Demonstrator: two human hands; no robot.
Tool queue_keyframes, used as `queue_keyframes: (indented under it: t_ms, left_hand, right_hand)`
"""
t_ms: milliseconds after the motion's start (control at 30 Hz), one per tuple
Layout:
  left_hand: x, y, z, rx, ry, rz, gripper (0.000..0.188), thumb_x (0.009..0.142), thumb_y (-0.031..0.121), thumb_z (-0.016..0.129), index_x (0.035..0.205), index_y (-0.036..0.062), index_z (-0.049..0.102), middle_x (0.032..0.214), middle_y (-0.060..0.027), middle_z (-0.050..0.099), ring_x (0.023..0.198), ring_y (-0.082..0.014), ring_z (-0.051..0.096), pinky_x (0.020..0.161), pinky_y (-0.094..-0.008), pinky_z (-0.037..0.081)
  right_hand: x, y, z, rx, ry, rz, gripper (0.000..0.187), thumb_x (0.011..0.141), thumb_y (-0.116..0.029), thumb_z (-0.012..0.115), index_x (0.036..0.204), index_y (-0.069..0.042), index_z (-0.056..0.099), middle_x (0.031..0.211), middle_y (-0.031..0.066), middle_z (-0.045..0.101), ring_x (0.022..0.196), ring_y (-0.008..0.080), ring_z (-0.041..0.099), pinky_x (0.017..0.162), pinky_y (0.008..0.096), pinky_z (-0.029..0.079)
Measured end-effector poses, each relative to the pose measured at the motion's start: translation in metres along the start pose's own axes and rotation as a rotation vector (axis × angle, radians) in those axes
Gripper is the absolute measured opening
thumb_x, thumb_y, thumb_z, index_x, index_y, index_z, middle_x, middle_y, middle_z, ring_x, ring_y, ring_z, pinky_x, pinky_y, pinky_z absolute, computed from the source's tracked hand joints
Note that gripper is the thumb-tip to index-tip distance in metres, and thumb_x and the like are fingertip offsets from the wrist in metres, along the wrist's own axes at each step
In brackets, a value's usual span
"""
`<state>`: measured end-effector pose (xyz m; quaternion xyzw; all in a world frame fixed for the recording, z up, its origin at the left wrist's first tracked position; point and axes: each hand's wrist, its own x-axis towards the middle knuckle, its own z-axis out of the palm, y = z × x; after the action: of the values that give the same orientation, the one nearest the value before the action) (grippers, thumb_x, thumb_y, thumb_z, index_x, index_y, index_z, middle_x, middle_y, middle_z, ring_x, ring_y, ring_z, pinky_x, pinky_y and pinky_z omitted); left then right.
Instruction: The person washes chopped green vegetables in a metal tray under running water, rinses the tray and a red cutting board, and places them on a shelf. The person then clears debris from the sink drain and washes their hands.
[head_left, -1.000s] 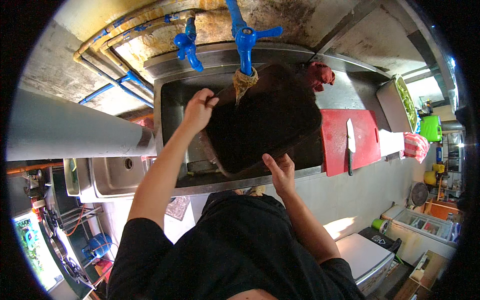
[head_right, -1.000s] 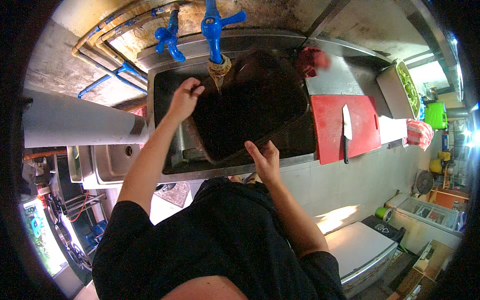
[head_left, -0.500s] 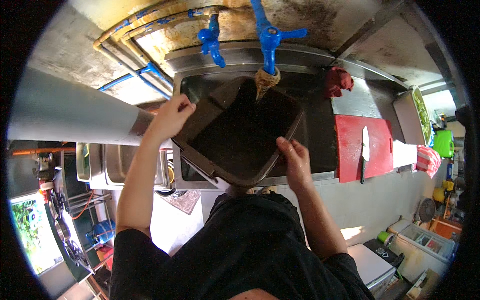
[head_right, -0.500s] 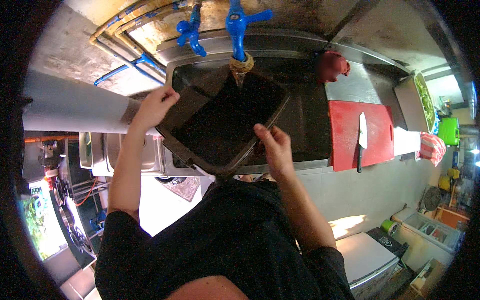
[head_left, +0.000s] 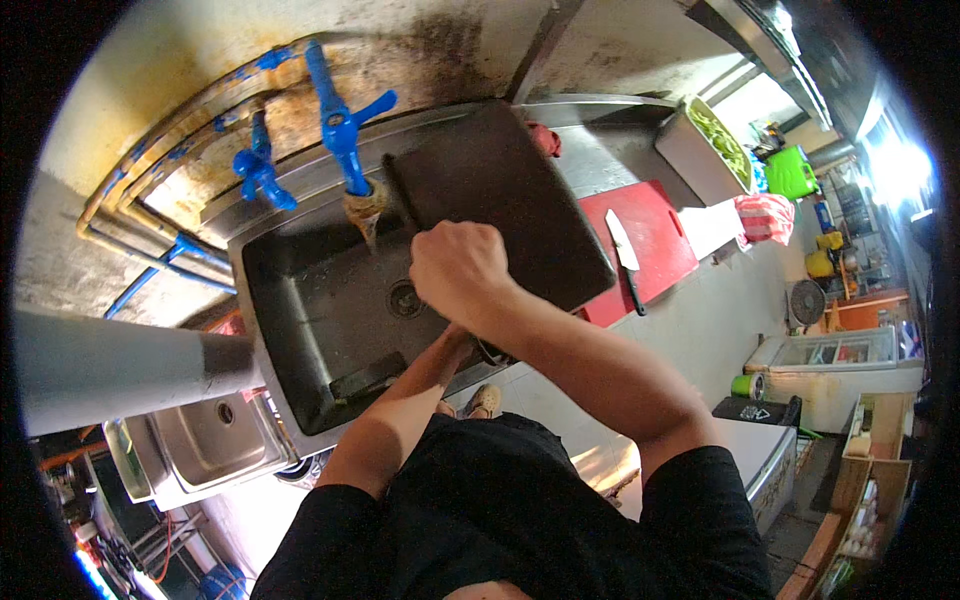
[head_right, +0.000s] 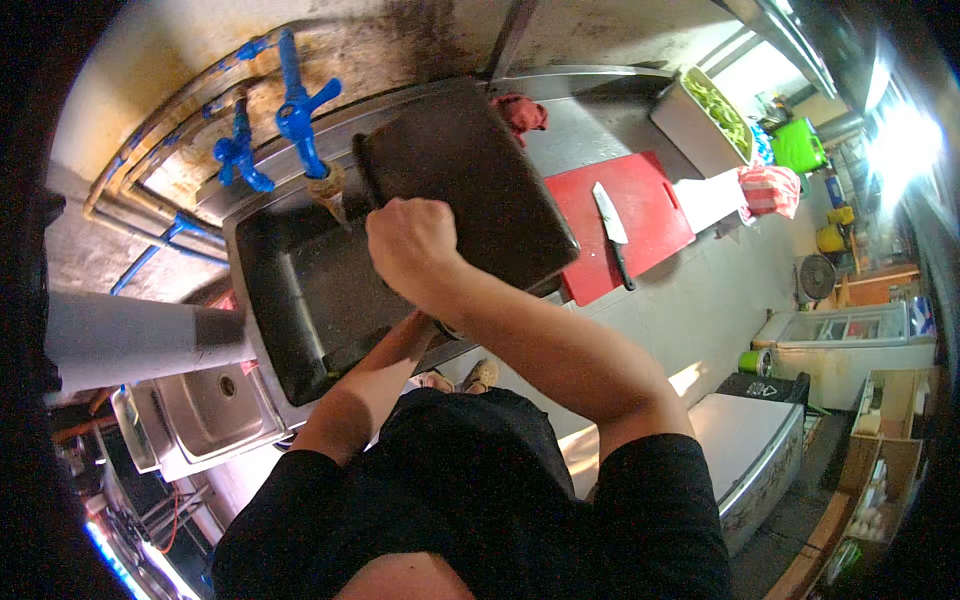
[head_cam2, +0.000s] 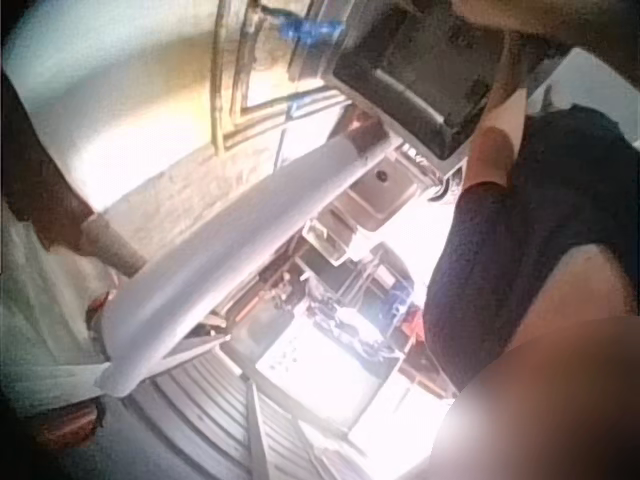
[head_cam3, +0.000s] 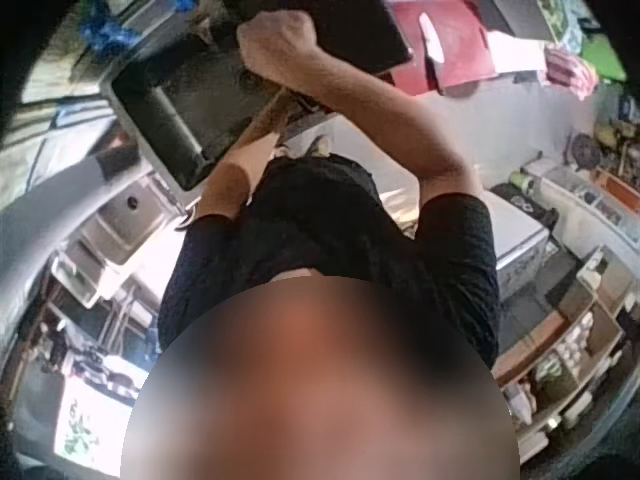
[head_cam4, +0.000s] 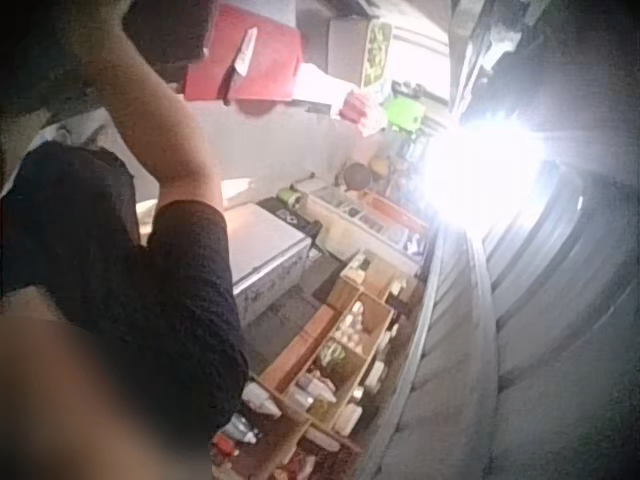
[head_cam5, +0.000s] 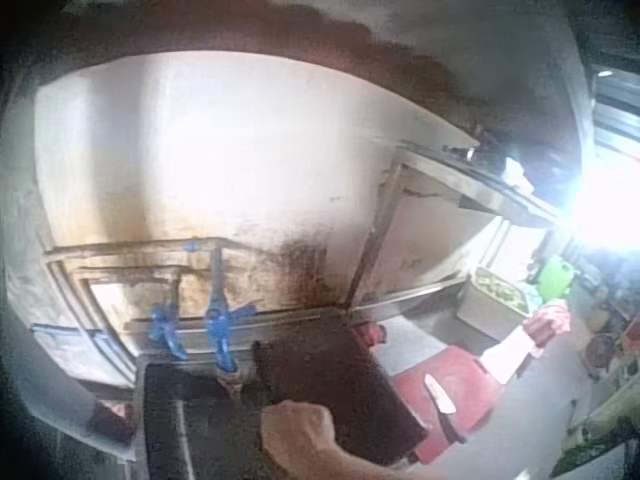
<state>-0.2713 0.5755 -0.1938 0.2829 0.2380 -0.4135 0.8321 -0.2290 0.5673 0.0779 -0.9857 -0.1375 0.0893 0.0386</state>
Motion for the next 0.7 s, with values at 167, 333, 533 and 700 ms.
queue_keyframes:
  t_ms: [167,333,533,700]
  left_hand:
    - [0.009,0.006,0.006,0.182,0.031,0.113,0.041,0.096,0.023,0.056,0.135,0.0112,0.049,0.132,-0.0067,0.054,0.111,-0.0249,0.056,0.087,-0.0392,0.046]
    - [0.008,0.019,0.014,0.434,0.058,0.234,0.045,0.097,0.025,0.056,0.139,0.0123,0.047,0.138,-0.0050,0.051,0.116,-0.0238,0.053,0.090,-0.0387,0.044]
    - [0.008,0.033,0.033,0.726,0.073,0.417,0.051,0.097,0.028,0.057,0.144,0.0136,0.043,0.145,-0.0031,0.046,0.123,-0.0225,0.049,0.093,-0.0381,0.042]
    - [-0.017,0.031,0.093,0.689,0.100,0.536,0.060,0.097,0.038,0.053,0.151,0.0161,0.037,0.152,-0.0038,0.039,0.133,-0.0257,0.042,0.099,-0.0446,0.039]
  right_hand:
    - [-0.013,-0.007,0.018,-0.064,0.033,-0.110,0.011,0.078,-0.014,0.067,0.075,-0.010,0.076,0.078,0.0124,0.073,0.075,0.0257,0.073,0.061,0.0360,0.057]
    - [-0.022,0.008,0.028,-0.093,0.150,-0.178,0.012,0.078,-0.017,0.067,0.072,-0.014,0.076,0.074,0.0091,0.073,0.069,0.0221,0.073,0.054,0.0359,0.055]
    - [-0.033,0.090,-0.010,0.085,0.367,-0.046,0.028,0.080,-0.032,0.064,0.069,-0.008,0.074,0.071,0.0160,0.070,0.067,0.0309,0.071,0.059,0.0425,0.055]
    - [-0.100,0.228,-0.043,0.434,0.630,0.275,0.044,0.083,-0.042,0.061,0.073,0.000,0.070,0.072,0.0254,0.065,0.072,0.0431,0.067,0.070,0.0495,0.055]
